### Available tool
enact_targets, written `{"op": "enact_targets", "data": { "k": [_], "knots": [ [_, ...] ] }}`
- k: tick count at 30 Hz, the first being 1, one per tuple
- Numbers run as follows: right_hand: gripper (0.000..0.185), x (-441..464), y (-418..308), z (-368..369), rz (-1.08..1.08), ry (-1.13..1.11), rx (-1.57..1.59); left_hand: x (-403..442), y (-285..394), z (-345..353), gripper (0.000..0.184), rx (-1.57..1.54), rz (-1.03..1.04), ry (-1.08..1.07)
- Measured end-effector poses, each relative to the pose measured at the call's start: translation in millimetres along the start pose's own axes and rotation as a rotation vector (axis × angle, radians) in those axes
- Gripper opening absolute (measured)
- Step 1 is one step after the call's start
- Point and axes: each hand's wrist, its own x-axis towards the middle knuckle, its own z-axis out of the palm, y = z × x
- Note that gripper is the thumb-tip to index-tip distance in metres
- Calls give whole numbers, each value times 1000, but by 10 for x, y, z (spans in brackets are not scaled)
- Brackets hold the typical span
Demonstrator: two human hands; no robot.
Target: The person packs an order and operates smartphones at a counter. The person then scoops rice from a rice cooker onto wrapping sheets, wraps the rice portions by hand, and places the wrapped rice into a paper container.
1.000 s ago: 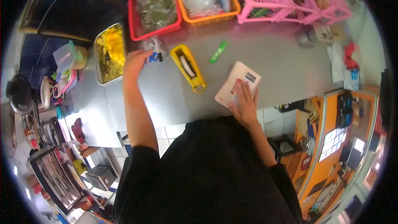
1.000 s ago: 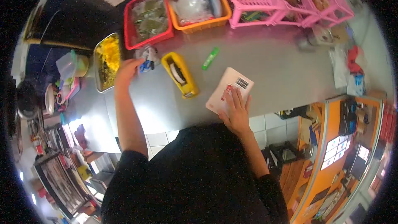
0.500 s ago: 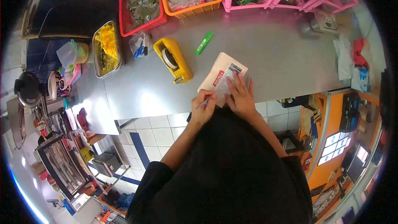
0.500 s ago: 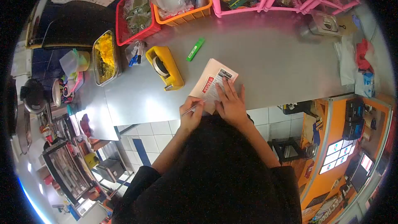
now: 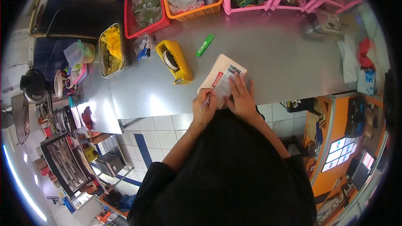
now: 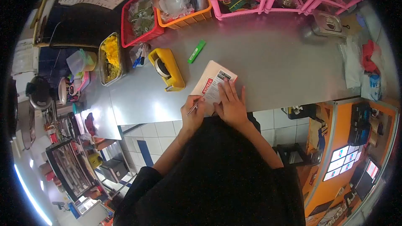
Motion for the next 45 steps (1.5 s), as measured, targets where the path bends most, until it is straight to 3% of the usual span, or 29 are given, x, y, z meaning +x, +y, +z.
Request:
{"op": "enact_targets", "data": {
  "k": [3, 6, 9, 12, 18, 22, 24, 27, 30, 33, 36, 37, 38, 40, 42, 43, 45],
  "knots": [
    [79, 5, -9, -47, 55, 28, 12, 28, -2, -57, 12, 16, 97, -195],
    [83, 12, 13, -20, 56, 9, -7, 76, 69, -28, 11, 16, 1, -64],
    [86, -3, 21, -12, 57, 0, -26, 90, 48, -50, 10, -6, 112, -222],
    [87, 7, 24, -12, 62, 13, -16, 148, 83, 12, 12, -10, 81, -81],
    [88, -3, 10, -37, 74, 7, -10, 208, 59, 26, 14, -39, 99, -250],
    [88, 8, 15, -22, 69, 9, -5, 271, 129, 71, 14, -73, 116, -130],
    [88, 1, 11, -38, 74, 8, 18, 295, 122, 54, 12, -98, 168, -320],
    [89, 25, -8, -49, 84, 5, 12, 372, 109, 59, 10, 110, 291, -236],
    [89, 20, -26, -51, 85, 0, 13, 477, 187, 61, 10, -8, 379, -294],
    [88, 25, -38, -43, 109, -32, -12, 526, 233, -68, 14, -51, 217, -414],
    [87, 51, -38, -32, 96, -36, -115, 700, 264, -549, 19, -188, 97, -356],
    [87, 61, -72, 6, 52, -35, -102, 808, 109, -759, 23, -5, 64, -221],
    [84, 58, -99, 34, 99, 32, -137, 944, -6, -1006, 23, 6, 63, -184],
    [81, 207, -312, 19, 116, 105, -174, 1285, -225, -1518, 29, -7, -143, -4],
    [70, 375, -743, -122, 42, 52, -249, 1665, -564, -1895, 34, 414, -82, 142],
    [60, 426, -852, -66, -85, 87, -279, 1907, -767, -1964, 34, 404, -84, 166],
    [59, 346, -816, 164, -104, 55, -284, 2279, -1114, -2109, 33, 473, 67, 147]
  ]
}}
